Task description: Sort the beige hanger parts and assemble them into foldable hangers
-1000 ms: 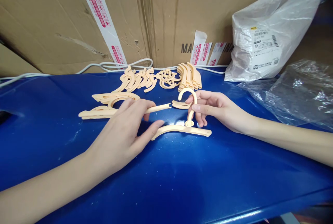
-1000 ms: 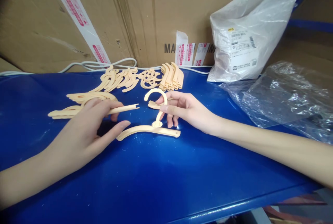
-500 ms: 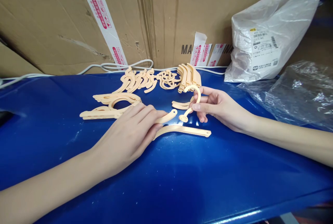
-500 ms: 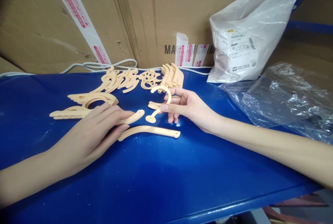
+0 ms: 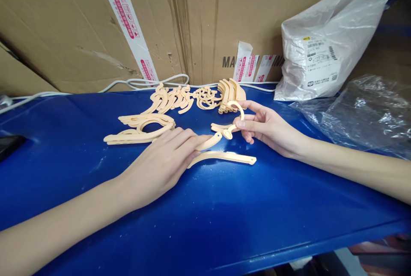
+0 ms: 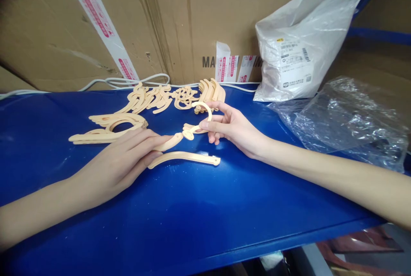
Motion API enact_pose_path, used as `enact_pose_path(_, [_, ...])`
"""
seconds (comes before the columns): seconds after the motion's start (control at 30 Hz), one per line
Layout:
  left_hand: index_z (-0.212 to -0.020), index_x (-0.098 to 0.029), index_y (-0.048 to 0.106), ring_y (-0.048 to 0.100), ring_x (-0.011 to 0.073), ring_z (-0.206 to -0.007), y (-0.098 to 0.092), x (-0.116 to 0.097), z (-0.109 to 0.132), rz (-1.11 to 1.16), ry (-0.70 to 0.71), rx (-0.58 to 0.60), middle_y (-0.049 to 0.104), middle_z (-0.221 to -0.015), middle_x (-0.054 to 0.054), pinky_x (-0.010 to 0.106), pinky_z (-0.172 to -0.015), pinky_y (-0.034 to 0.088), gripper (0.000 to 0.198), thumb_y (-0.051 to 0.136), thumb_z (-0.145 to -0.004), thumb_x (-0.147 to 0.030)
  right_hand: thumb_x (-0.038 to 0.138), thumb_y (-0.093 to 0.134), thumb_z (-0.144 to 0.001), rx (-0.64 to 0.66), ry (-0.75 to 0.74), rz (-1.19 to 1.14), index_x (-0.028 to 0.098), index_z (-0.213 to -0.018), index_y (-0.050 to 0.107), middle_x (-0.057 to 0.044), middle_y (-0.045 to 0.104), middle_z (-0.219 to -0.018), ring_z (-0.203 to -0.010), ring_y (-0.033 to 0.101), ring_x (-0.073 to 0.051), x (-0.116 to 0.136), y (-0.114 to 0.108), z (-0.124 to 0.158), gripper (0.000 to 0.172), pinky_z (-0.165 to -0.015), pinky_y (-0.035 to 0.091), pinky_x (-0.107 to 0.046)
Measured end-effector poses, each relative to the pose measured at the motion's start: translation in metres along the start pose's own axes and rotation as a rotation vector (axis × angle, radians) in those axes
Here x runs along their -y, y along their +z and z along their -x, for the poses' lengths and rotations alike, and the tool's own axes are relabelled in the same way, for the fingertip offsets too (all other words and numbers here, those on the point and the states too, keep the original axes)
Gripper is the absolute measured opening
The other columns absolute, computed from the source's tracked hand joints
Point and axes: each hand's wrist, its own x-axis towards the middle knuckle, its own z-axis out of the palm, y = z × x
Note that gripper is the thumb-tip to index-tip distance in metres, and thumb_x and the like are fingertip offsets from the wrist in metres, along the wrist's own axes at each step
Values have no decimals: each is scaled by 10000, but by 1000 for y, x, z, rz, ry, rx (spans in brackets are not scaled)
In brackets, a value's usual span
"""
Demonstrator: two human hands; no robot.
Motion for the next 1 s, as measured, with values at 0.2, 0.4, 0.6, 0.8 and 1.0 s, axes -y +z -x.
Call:
enact_pose_path(0.2, [-1247,-145,537,556,185,-843,-5,-3,-3,-12,38,-15,628,-978,60,324,-764,442,274,386,-1021,-172,264,811,-761,45,-28,30,197,-1219,549,6,720,-832,-521,549,-51,-1,0,1,532,-492,450,-188])
enact_pose_path(0.4, [-1244,-140,551,573,184,-838,-4,-4,-3,5,44,-32,630,-977,61,312,-752,451,277,403,-1011,-157,276,797,-779,77,-45,55,196,-1203,584,25,675,-843,-545,539,-42,-1,-1,1,481,-497,459,-179])
enact_pose_path(0.6, [-1236,-146,557,578,177,-843,-3,-4,-2,0,49,-38,634,-968,60,309,-756,466,274,390,-1022,-178,264,788,-784,93,-70,59,192,-1176,594,32,636,-855,-556,503,-38,-2,-1,0,443,-491,440,-180])
enact_pose_path(0.8, [-1259,-165,558,595,179,-849,-3,-2,1,-22,28,-27,648,-981,66,311,-761,477,297,376,-1027,-201,264,791,-776,74,-65,68,189,-1156,592,29,634,-847,-539,490,-39,-2,4,-1,436,-476,412,-187])
enact_pose_path(1.0, [-1260,-146,517,582,177,-870,-3,-1,2,-33,45,-29,636,-988,61,298,-762,467,282,359,-1028,-170,268,792,-777,59,-49,45,194,-1159,589,35,629,-827,-527,486,-38,-1,5,-1,439,-474,396,-190])
